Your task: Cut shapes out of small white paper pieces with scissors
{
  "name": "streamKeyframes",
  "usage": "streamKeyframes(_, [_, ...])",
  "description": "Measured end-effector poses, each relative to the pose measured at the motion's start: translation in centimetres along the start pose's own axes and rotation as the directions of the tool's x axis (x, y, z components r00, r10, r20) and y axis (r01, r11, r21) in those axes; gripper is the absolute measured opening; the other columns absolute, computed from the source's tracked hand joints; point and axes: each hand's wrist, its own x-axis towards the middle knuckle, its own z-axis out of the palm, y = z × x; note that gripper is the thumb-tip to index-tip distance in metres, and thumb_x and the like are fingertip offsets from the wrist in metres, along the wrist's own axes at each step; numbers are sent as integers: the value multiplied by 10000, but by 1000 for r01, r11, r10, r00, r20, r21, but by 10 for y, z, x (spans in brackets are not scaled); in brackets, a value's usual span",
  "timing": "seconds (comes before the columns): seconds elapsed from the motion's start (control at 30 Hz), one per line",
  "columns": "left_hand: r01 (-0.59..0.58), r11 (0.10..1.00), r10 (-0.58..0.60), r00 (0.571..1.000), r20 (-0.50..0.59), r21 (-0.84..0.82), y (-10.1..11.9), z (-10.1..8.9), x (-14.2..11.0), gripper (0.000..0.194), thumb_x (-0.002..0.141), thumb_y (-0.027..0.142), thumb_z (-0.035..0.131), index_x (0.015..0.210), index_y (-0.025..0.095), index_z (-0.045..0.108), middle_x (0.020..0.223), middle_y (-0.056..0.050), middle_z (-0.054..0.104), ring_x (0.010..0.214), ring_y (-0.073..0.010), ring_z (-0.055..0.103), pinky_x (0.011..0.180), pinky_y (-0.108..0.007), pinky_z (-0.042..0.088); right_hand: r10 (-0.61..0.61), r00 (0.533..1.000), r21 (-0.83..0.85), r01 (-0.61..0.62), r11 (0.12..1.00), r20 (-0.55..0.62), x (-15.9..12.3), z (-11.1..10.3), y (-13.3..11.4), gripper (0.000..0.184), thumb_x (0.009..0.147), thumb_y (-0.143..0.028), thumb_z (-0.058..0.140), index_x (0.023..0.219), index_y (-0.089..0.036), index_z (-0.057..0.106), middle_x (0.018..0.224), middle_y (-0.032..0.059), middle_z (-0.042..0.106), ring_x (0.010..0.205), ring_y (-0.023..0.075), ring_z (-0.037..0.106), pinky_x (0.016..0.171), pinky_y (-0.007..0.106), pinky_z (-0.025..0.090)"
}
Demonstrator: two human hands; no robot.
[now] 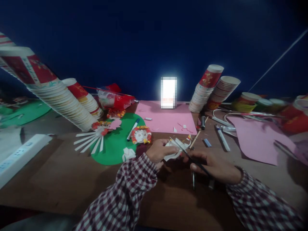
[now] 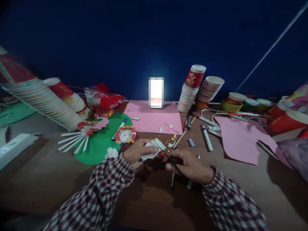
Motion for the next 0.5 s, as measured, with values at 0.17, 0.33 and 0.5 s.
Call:
streamKeyframes(0.17, [-11,998,18,994,-107,66,4,4,0,215,562,268,713,611,82,619,541,-39,604,476,-96,517,485,-212,368,-6,1000,42,5,999,17,0,0,-1,350,797,-470,536,936,-165,638,805,41,625,767,208,582,703,292,482])
streamKeyframes(0.33, [-33,991,58,979,-194,130,6,6,-1,218,533,263,707,607,97,587,514,-15,581,446,-88,489,456,-210,351,19,999,115,-22,993,32,1,1,0,376,785,-507,543,929,-169,625,778,30,577,668,164,526,607,256,451])
streamKeyframes(0.5, [-37,991,62,979,-195,130,7,9,-3,222,537,270,707,588,104,569,500,-13,578,434,-81,476,439,-205,335,13,995,258,-38,965,95,1,4,5,382,792,-507,550,961,-165,568,698,-17,471,546,100,390,486,208,350])
